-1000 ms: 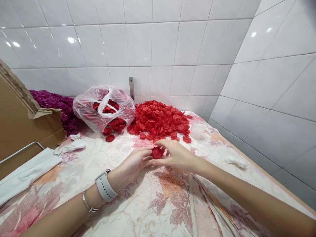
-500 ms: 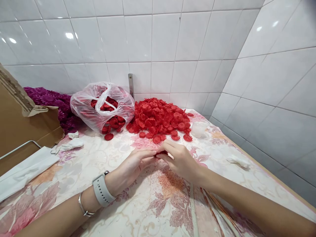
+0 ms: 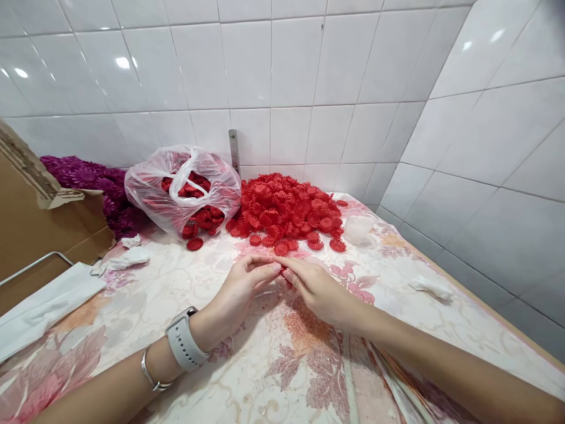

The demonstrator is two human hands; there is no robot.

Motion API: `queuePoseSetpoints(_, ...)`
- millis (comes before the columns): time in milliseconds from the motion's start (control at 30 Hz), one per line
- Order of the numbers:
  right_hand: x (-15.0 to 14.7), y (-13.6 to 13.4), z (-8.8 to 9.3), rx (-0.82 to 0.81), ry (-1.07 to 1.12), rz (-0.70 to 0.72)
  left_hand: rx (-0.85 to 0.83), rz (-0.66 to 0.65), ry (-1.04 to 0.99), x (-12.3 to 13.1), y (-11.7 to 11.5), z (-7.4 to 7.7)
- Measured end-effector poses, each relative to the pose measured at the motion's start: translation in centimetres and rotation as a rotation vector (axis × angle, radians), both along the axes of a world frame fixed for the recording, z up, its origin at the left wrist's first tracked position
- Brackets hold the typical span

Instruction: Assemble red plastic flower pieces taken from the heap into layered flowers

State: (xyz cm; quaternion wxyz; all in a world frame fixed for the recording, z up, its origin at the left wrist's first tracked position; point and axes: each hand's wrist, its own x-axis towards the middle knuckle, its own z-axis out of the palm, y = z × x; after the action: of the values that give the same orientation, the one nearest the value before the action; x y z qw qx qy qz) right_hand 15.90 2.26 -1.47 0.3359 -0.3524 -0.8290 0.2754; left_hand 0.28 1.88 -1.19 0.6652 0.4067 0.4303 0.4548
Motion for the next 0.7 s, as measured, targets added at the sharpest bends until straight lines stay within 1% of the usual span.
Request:
queuePoseSetpoints(133,0.2,0.5,-0.3,-0.121,0.072,-0.057,0.073,0.053,-0.012,0.4,-0.2,0.6)
queuePoseSetpoints(200,0.6,1.1,-0.4,-0.179,0.15,-0.093,0.081,0.127,0.041,0.4,-0.1,1.1)
queuePoseSetpoints(300,1.2,1.9,-0.4,-0.326,0.374,-0.128,0.086,0.272,0.129,-0.1,0.6,1.4)
queuePoseSetpoints(333,1.3,2.1,-0.3,-0.385,0.455,-0.121,0.086,0.308,0.136,-0.3,0.9,1.4)
queuePoseSetpoints(367,1.3,2.2,-0.3,-0.436,0.519,-0.109,0.08,0.318,0.129,-0.5,1.2,1.2)
queuePoseSetpoints(400,1.3,2.2,-0.2,-0.472,0.562,-0.099,0.068,0.298,0.115,-0.7,1.4,1.0)
queuePoseSetpoints(433,1.2,2.1,-0.1,-0.492,0.586,-0.096,0.048,0.245,0.096,-0.8,1.6,0.7)
queuePoseSetpoints(467,1.1,2.0,-0.1,-0.501,0.599,-0.097,0.018,0.154,0.076,-0.8,1.7,0.4)
queuePoseSetpoints(567,0.8,1.4,-0.2,-0.485,0.641,-0.096,-0.089,-0.203,-0.007,-0.6,1.5,-0.3)
queuePoseSetpoints(600,0.7,1.2,-0.3,-0.473,0.645,-0.1,-0.109,-0.269,-0.043,-0.5,1.4,-0.4)
queuePoseSetpoints(633,0.6,1.0,-0.4,-0.459,0.637,-0.105,-0.116,-0.294,-0.079,-0.4,1.3,-0.5)
queuePoseSetpoints(700,0.6,0.7,-0.6,-0.443,0.598,-0.104,-0.108,-0.245,-0.133,-0.2,1.1,-0.4)
